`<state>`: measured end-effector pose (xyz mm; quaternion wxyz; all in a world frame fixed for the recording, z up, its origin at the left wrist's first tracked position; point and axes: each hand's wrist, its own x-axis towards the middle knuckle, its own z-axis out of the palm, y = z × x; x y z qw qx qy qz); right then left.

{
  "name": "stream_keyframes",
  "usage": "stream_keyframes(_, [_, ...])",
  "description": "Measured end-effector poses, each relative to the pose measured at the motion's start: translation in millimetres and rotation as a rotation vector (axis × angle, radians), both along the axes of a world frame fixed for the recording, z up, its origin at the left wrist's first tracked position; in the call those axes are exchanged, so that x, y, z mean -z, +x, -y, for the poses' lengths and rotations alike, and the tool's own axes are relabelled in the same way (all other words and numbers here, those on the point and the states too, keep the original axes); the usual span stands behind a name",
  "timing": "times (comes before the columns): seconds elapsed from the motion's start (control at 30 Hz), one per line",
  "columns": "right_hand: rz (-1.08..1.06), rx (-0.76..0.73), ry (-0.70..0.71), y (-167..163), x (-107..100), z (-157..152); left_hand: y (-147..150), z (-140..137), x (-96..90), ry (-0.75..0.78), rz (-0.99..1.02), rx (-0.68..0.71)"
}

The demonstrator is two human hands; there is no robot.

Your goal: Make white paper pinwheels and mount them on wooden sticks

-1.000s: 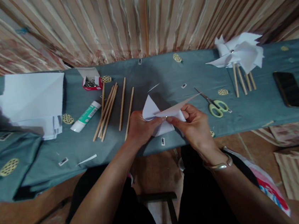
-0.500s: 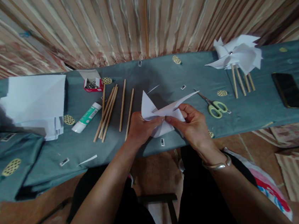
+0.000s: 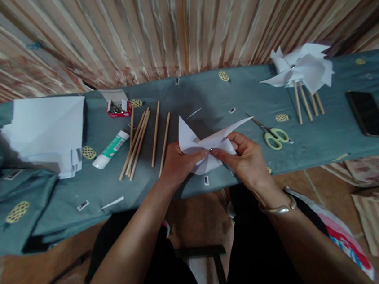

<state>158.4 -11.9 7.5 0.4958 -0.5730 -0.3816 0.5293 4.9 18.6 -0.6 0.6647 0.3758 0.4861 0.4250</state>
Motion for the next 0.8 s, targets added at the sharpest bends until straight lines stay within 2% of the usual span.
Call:
stream_keyframes(0.37, [0.020,-0.017,-0.009,1.9,2.8,3.4,-1.6,5.0,-1.6,-0.011,-0.041,0.029])
stream_keyframes(0.67, [0.008,-0.004,-0.002,1.0,-0.8,4.8,-3.9,10.4,-6.5,-0.026,0.037,0.058])
stream_keyframes(0.8, [0.044,0.022,0.054,6.9,-3.7,5.6,-6.6,10.7,-11.9,-0.006,0.122,0.071])
